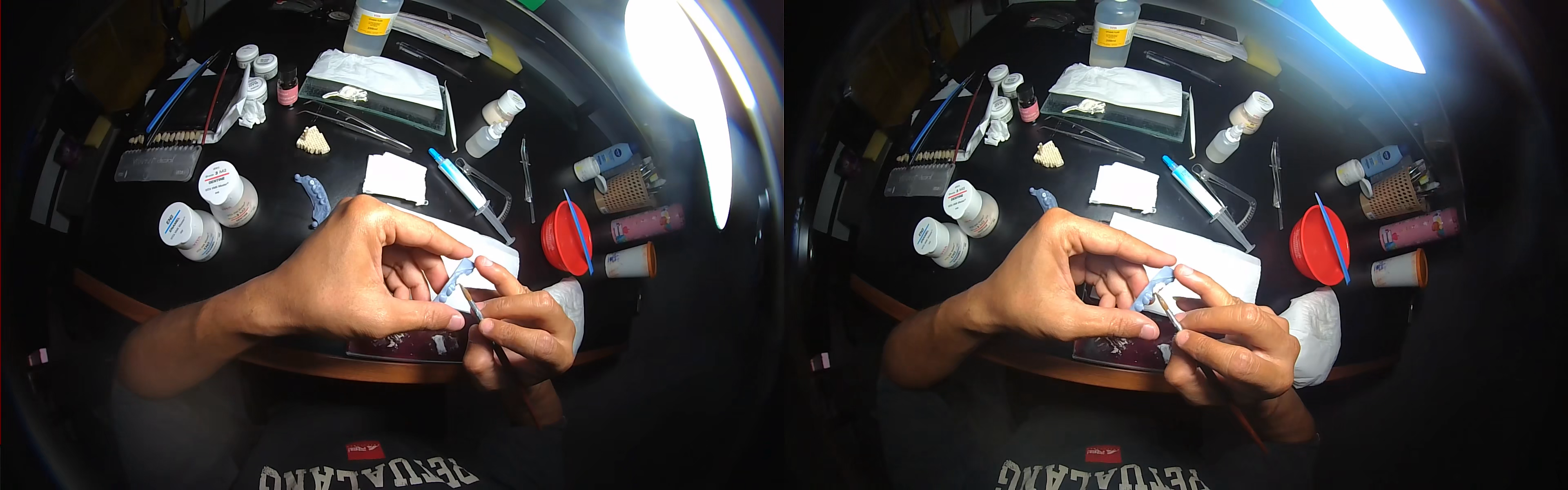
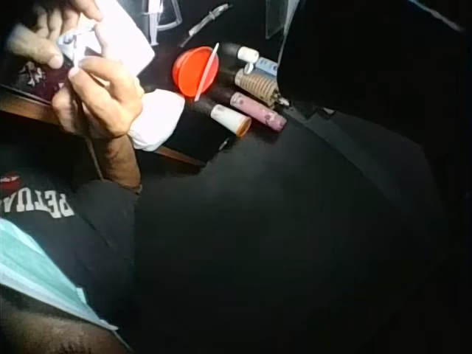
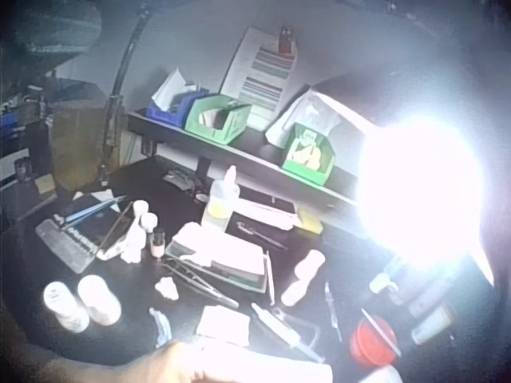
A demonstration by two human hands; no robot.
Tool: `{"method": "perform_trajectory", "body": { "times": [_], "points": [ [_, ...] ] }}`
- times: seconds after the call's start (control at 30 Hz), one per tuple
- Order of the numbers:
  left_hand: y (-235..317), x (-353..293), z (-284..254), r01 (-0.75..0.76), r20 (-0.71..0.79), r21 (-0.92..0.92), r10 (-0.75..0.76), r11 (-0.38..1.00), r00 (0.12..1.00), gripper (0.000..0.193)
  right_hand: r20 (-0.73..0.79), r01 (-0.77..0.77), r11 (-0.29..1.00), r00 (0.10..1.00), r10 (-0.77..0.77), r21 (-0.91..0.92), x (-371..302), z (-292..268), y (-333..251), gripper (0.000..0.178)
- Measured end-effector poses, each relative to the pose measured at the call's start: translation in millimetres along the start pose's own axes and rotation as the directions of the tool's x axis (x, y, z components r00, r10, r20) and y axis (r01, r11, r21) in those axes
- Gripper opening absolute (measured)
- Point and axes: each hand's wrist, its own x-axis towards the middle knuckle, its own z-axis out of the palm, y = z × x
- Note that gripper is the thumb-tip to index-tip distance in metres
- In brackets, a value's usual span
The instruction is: The person applies dental ceramic paste to the frame of a dental prosthesis using a small brush, frequently dipping the brush into white material on a palette and wiping it on a paper towel.
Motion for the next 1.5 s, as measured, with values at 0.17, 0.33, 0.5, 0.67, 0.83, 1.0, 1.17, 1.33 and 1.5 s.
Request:
{"method": "perform_trajectory", "body": {
  "times": [0.17,0.33,0.5,0.67,0.83,1.0,1.17,1.33,1.5],
  "points": [
    [3,-1,0,0.013,-0.004,0.015,-0.013,1.000,1.000,0.051,-0.019,-0.011,1.000,1.000,0.010,-0.017,2,2,-3,0.017],
    [-1,1,0,-0.009,0.006,0.021,0.008,1.000,1.000,0.052,-0.023,-0.030,0.999,0.999,0.029,-0.021,1,1,-2,0.021],
    [2,-1,0,-0.001,-0.002,0.014,0.001,1.000,1.000,0.053,-0.029,0.008,1.000,1.000,-0.008,0.008,3,1,-1,0.024],
    [0,1,0,0.005,0.004,0.006,-0.005,1.000,1.000,0.052,-0.010,-0.001,1.000,1.000,0.001,-0.007,1,0,-1,0.024],
    [1,-1,1,0.007,-0.004,0.002,-0.007,1.000,1.000,0.053,-0.013,-0.010,0.999,1.000,0.010,-0.039,1,1,-5,0.024],
    [3,1,2,-0.019,-0.014,0.064,0.020,0.998,1.000,0.054,-0.202,-0.046,0.998,0.979,0.037,-0.041,0,-7,-5,0.027],
    [4,2,1,0.036,-0.085,0.098,-0.028,0.995,0.996,0.055,-0.550,-0.491,0.859,0.761,0.343,-0.145,-4,-69,-4,0.013],
    [6,4,6,0.047,-0.076,0.135,-0.037,0.990,0.996,0.054,-0.516,-0.782,0.537,0.617,0.594,-0.317,-31,-113,35,0.011],
    [1,5,2,0.033,-0.099,0.162,-0.017,0.986,0.995,0.052,-0.457,-0.762,0.478,0.645,0.612,-0.436,-35,-110,37,0.013]
  ]
}}
